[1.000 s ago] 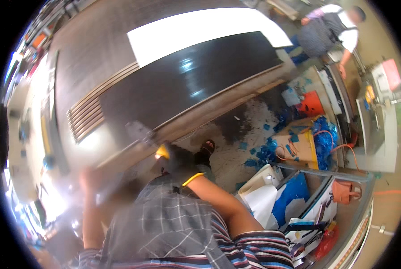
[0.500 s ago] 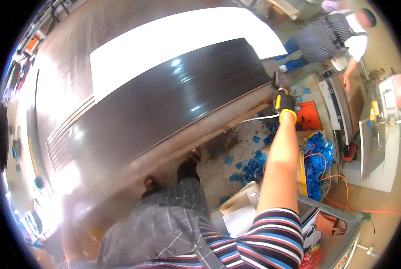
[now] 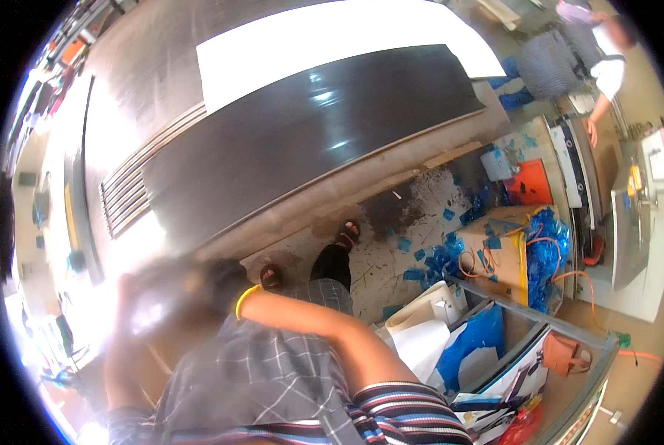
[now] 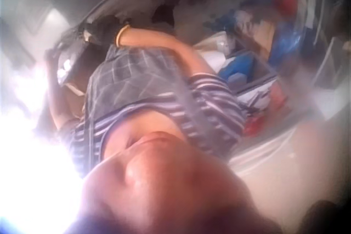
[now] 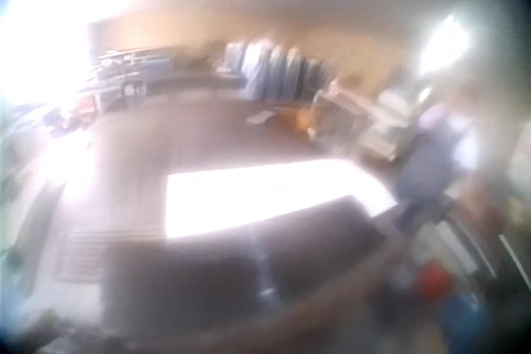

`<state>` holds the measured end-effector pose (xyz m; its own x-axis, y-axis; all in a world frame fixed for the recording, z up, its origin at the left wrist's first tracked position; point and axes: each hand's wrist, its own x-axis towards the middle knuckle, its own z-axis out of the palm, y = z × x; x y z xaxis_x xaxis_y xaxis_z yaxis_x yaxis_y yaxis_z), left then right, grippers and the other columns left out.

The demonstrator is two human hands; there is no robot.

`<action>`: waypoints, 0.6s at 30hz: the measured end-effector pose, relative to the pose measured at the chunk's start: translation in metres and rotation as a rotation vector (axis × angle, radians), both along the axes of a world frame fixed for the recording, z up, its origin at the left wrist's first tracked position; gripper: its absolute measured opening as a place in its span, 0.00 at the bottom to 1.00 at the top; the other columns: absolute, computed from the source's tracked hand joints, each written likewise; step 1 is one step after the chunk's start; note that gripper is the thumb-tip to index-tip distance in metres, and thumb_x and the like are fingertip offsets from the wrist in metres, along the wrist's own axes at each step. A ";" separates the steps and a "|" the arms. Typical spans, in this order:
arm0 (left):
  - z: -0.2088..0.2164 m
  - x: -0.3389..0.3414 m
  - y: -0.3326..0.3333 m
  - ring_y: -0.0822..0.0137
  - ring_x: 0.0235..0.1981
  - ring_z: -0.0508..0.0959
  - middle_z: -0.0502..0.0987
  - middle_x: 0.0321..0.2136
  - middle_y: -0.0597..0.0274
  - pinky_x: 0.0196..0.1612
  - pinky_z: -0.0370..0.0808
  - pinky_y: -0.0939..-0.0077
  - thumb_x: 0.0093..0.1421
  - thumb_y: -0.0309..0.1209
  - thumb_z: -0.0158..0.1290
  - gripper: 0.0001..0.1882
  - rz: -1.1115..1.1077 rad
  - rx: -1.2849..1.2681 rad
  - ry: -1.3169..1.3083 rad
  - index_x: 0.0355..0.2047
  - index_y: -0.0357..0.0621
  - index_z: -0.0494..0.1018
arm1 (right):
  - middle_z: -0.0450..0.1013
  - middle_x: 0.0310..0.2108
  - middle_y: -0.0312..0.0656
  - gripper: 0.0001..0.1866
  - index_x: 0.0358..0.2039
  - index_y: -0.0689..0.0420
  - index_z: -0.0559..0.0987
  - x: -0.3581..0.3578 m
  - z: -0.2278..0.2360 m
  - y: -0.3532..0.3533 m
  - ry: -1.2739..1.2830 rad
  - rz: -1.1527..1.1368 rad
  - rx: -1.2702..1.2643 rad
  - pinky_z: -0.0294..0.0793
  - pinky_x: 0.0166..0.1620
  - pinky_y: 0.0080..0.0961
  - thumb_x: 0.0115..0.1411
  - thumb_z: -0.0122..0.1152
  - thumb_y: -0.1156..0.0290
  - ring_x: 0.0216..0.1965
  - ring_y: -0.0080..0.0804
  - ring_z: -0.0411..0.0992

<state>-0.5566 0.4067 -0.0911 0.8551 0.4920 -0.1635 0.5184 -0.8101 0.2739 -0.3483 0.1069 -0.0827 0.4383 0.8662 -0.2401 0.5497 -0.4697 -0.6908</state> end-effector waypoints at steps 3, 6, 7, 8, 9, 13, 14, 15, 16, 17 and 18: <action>0.010 0.000 -0.005 0.50 0.30 0.71 0.69 0.24 0.53 0.34 0.67 0.59 0.38 0.28 0.69 0.19 -0.014 0.005 0.026 0.23 0.38 0.67 | 0.76 0.32 0.51 0.16 0.38 0.56 0.74 0.038 0.001 -0.075 0.106 -0.336 0.282 0.74 0.37 0.43 0.57 0.61 0.58 0.35 0.51 0.76; 0.010 -0.022 -0.007 0.50 0.31 0.71 0.70 0.25 0.53 0.34 0.68 0.59 0.38 0.27 0.69 0.19 0.044 0.008 0.078 0.23 0.38 0.67 | 0.77 0.31 0.48 0.19 0.39 0.54 0.77 0.116 -0.002 -0.172 -0.035 -0.773 0.249 0.75 0.37 0.37 0.60 0.56 0.51 0.34 0.43 0.77; 0.014 -0.023 -0.009 0.51 0.31 0.72 0.70 0.25 0.53 0.34 0.68 0.59 0.38 0.27 0.69 0.19 0.049 0.019 0.103 0.23 0.38 0.68 | 0.76 0.34 0.50 0.22 0.42 0.55 0.76 0.155 -0.012 -0.209 -0.079 -0.947 0.199 0.74 0.39 0.38 0.61 0.54 0.49 0.36 0.45 0.76; 0.029 -0.005 -0.024 0.51 0.31 0.72 0.71 0.25 0.54 0.34 0.68 0.59 0.38 0.27 0.69 0.19 0.067 0.041 0.130 0.23 0.38 0.68 | 0.76 0.37 0.52 0.25 0.44 0.56 0.76 0.204 -0.040 -0.257 -0.189 -1.106 0.143 0.74 0.42 0.38 0.62 0.52 0.47 0.38 0.46 0.76; 0.051 0.030 -0.047 0.51 0.31 0.72 0.71 0.25 0.54 0.35 0.68 0.59 0.38 0.27 0.69 0.19 0.065 0.064 0.147 0.24 0.38 0.68 | 0.75 0.39 0.54 0.27 0.47 0.57 0.75 0.257 -0.090 -0.321 -0.353 -1.268 0.035 0.73 0.44 0.38 0.63 0.50 0.45 0.40 0.47 0.75; 0.069 0.053 -0.054 0.52 0.32 0.72 0.71 0.27 0.55 0.36 0.69 0.60 0.39 0.29 0.70 0.19 -0.013 0.077 0.209 0.24 0.38 0.69 | 0.74 0.31 0.46 0.28 0.39 0.58 0.77 0.421 -0.051 -0.445 0.022 -1.632 0.279 0.71 0.34 0.34 0.61 0.50 0.42 0.30 0.40 0.73; 0.068 0.050 -0.054 0.51 0.32 0.72 0.71 0.27 0.55 0.36 0.69 0.60 0.39 0.29 0.70 0.19 -0.009 0.080 0.220 0.24 0.38 0.69 | 0.74 0.27 0.43 0.28 0.35 0.58 0.77 0.437 -0.024 -0.445 0.243 -1.641 0.415 0.71 0.30 0.32 0.61 0.51 0.42 0.26 0.37 0.72; 0.061 0.039 -0.046 0.51 0.33 0.72 0.71 0.27 0.54 0.36 0.69 0.59 0.39 0.30 0.70 0.19 0.020 0.067 0.245 0.24 0.38 0.69 | 0.73 0.23 0.40 0.28 0.32 0.57 0.78 0.445 0.002 -0.435 0.374 -1.620 0.487 0.70 0.25 0.30 0.60 0.52 0.41 0.22 0.34 0.72; 0.055 0.026 -0.041 0.51 0.33 0.72 0.71 0.27 0.54 0.36 0.69 0.59 0.39 0.30 0.70 0.19 0.057 0.054 0.275 0.23 0.38 0.68 | 0.71 0.21 0.39 0.25 0.30 0.55 0.77 0.432 0.026 -0.404 0.327 -1.551 0.290 0.67 0.21 0.27 0.59 0.54 0.42 0.20 0.29 0.68; 0.048 0.021 -0.031 0.50 0.33 0.72 0.71 0.27 0.53 0.36 0.69 0.59 0.39 0.30 0.70 0.19 0.072 0.040 0.295 0.23 0.38 0.68 | 0.71 0.22 0.39 0.25 0.31 0.56 0.77 0.406 0.023 -0.387 0.152 -1.403 0.267 0.67 0.21 0.28 0.60 0.54 0.43 0.19 0.30 0.68; 0.027 0.001 -0.006 0.50 0.33 0.72 0.71 0.27 0.53 0.36 0.69 0.59 0.39 0.31 0.70 0.20 0.112 -0.008 0.300 0.23 0.39 0.68 | 0.72 0.24 0.40 0.25 0.33 0.57 0.76 0.382 -0.003 -0.392 -0.186 -1.167 0.175 0.69 0.23 0.29 0.61 0.54 0.44 0.20 0.31 0.69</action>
<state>-0.5555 0.4004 -0.0640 0.7085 0.5784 -0.4043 0.6631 -0.7417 0.1009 0.0333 -0.2853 -0.0858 0.9980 -0.0633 -0.0081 -0.0479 -0.6591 -0.7506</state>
